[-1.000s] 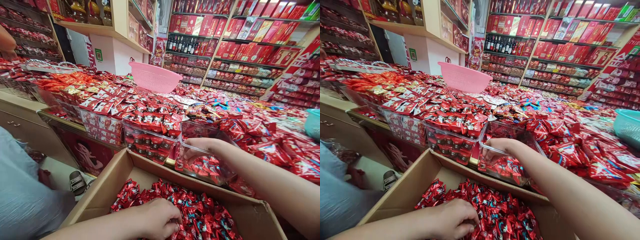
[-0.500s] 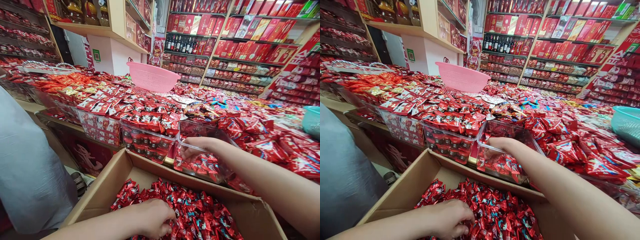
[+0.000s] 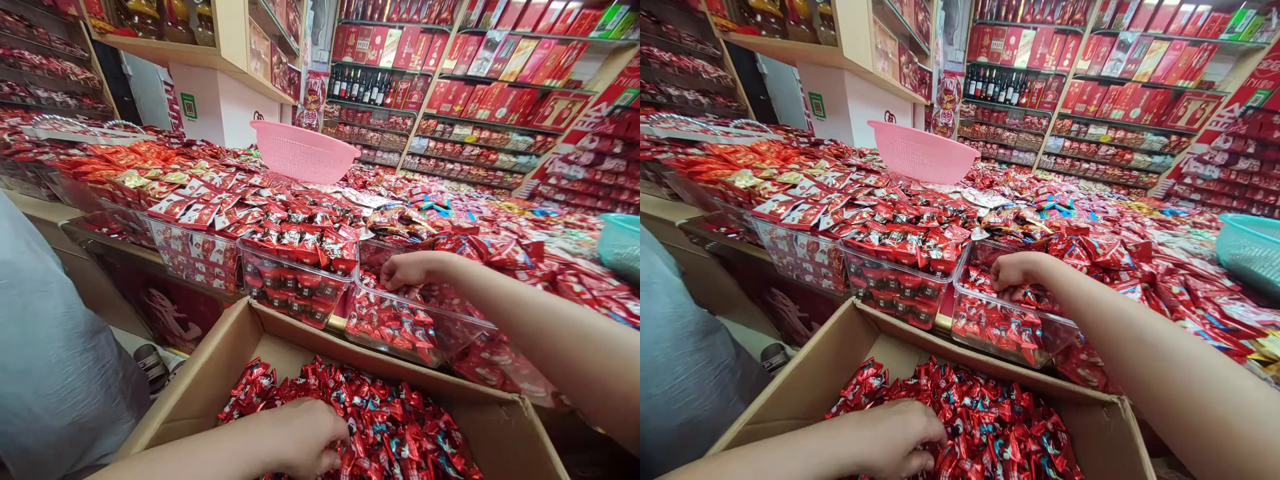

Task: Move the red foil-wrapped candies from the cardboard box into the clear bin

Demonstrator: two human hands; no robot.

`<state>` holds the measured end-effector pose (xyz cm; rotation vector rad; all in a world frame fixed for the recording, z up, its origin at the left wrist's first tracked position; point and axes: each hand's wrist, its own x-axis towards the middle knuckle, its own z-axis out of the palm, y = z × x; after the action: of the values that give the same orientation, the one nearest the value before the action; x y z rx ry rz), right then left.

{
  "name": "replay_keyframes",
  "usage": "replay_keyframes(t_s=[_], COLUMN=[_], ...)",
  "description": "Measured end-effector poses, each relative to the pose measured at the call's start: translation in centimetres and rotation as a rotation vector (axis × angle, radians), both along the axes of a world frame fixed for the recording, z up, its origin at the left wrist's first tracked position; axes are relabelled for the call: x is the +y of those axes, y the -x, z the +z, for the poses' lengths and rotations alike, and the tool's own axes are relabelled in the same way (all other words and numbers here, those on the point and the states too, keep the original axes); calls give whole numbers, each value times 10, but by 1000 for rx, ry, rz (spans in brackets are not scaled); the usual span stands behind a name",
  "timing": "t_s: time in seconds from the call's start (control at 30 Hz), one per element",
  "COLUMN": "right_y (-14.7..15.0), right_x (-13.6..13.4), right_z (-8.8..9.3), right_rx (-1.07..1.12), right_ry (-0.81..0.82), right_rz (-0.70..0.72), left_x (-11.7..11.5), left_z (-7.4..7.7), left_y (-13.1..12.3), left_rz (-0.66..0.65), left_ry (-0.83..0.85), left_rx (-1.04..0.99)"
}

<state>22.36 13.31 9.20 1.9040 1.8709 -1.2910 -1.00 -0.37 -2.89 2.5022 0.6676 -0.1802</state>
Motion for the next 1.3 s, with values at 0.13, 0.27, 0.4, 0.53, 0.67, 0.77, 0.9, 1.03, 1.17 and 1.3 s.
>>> replay_keyframes(t_s=[0.13, 0.27, 0.4, 0.53, 0.67, 0.77, 0.9, 1.03, 1.17, 1.3], right_y=[-16, -16, -15, -11, 1, 6, 3, 2, 9, 14], right_x=[-1, -9, -13, -10, -6, -7, -7, -8, -14, -20], right_z=[-9, -28, -33, -29, -26, -28, -34, -33, -26, -20], right_rx=[-88, -117, -150, -197, -145, -92, -81, -47, 36, 116], right_ry=[82, 54, -31, -171, -310, -302, -261, -278, -167, -60], right_rz=[-52, -44, 6, 92, 195, 262, 276, 289, 298, 236], left_x=[0, 0, 1, 1, 1, 1, 0, 0, -1, -1], left_z=[-6, -11, -12, -9, -10, -12, -13, -10, -9, -9], left_y=[1, 2, 1, 0, 0, 0, 0, 0, -1, -2], left_rz=[-6, -26, -29, -21, -22, -22, -14, -11, -12, -23], left_ry=[-40, -72, -67, -49, -44, -38, -6, 4, 14, 9], left_rx=[6, 18, 32, 50, 66, 76, 83, 105, 122, 160])
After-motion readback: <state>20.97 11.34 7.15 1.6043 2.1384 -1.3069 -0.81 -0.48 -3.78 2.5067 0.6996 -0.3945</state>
